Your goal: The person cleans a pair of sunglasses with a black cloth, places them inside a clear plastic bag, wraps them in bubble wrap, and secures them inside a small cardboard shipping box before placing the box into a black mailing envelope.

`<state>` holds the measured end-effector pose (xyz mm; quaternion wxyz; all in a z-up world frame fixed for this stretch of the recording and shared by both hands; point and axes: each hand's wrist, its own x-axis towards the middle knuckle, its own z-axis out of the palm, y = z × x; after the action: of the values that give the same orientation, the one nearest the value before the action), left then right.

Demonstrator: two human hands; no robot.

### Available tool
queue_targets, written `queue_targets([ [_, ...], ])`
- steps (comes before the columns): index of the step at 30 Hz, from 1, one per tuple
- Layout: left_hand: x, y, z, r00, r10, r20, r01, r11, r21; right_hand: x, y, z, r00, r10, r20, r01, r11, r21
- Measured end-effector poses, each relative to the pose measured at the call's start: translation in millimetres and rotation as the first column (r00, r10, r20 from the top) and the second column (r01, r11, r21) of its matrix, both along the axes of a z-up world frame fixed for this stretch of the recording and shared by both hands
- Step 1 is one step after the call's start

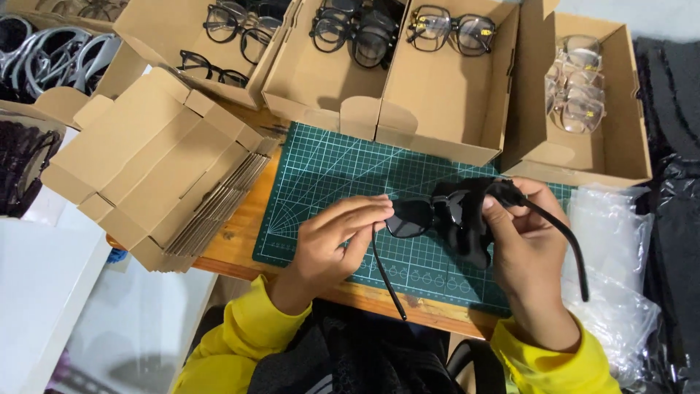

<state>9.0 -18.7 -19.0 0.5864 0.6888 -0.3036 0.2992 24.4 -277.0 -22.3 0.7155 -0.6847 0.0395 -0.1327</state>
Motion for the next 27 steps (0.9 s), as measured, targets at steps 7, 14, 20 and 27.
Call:
queue_targets([
  [7,1.9,5.3,-2.3,0.997,0.068,0.037,-0.069,0.997,0.024,-2.3,12.5,16.0,0.999,0.034,-0.024,-0.036,0.996,-0.085],
  [14,3.5,17.9,10.1,0.990,0.106,0.089,-0.108,0.994,0.019,-1.9,16.1,18.7,0.999,-0.004,-0.033,0.000,0.990,-0.138],
  [20,1.4,42.7,29.0,0.981,0.187,0.056,-0.195,0.918,0.344,-4.5,9.1,26.0,1.000,-0.001,0.007,0.002,0.988,-0.154],
  [27,17.1,34.2,68.7,0.937,0.163,-0.309,-0.104,0.974,0.200,-1.3,-0.2,22.1,0.996,0.030,0.080,-0.016,0.984,-0.178],
])
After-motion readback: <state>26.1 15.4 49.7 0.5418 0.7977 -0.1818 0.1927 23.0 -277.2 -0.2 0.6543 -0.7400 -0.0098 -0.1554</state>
